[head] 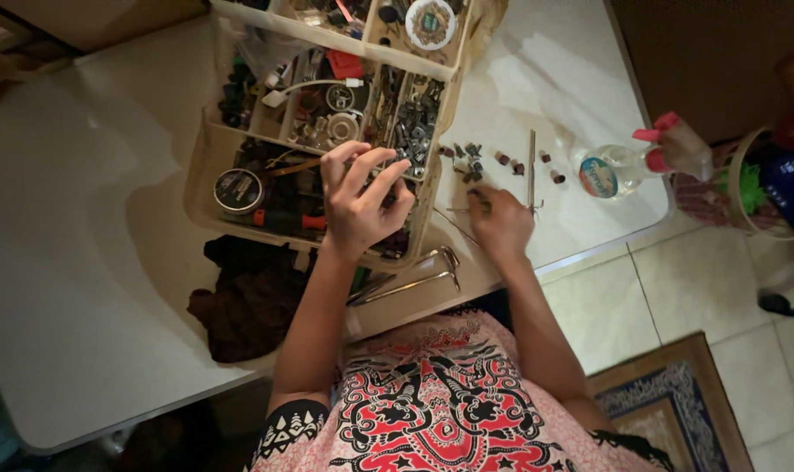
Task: The person assembles a lock by inserting small metal components into a green lock body using an Allen key. After assembling, the person closes the tool case and wipes the table surface with a cloth and spray cleaner.
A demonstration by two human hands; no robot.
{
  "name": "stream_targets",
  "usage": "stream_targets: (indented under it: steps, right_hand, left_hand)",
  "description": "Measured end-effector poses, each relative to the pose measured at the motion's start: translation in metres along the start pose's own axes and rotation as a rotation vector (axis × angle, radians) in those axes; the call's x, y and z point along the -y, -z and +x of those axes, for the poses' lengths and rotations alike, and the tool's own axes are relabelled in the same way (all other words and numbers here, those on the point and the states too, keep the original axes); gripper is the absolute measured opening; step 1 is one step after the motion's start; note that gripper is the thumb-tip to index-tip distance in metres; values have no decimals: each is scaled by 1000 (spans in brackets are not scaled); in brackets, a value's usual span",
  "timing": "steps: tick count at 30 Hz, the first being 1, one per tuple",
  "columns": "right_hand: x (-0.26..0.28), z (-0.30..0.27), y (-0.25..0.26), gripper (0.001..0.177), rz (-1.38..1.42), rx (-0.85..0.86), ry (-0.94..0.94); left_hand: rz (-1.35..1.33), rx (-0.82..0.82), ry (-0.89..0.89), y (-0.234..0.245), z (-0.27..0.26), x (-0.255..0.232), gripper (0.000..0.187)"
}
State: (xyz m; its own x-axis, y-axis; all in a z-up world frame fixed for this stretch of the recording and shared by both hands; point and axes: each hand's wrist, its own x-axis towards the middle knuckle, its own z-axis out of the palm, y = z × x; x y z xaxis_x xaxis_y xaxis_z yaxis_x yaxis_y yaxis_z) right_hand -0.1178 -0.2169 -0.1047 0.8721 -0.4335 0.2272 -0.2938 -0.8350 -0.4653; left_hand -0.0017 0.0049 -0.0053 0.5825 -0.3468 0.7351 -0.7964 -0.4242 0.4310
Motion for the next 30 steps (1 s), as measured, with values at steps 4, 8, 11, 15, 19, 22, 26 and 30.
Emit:
stream_targets:
  steps: [4,8,11,15,19,22,26,30]
  right_hand:
    - [-1,2,-1,17,23,22,12]
    - [-2,6,-2,17,78,66,-19]
    - [-1,8,-1,19,111,79,-49]
    - [9,17,8,21,156,94,-116]
    - [28,27,23,19,442,39,-150]
    - [45,31,30,17,605,13,-80]
    - [67,34,32,16,812,92,-76]
    - [83,37,31,14,809,147,-108]
  left_hand:
    - [-14,-14,-16,3,4,-1,23]
    - [-22,-44,4,6,6,-5,24]
    - [-28,-60,-2,7,6,-6,24]
    - [-31,-45,-16,9,6,-7,24]
    - [-54,-29,-30,7,5,-6,22]
    - [-60,-34,-52,4,4,-5,22]
    - [-48,-10,-78,4,3,-3,26]
    - [-52,5,-95,6,1,-2,31]
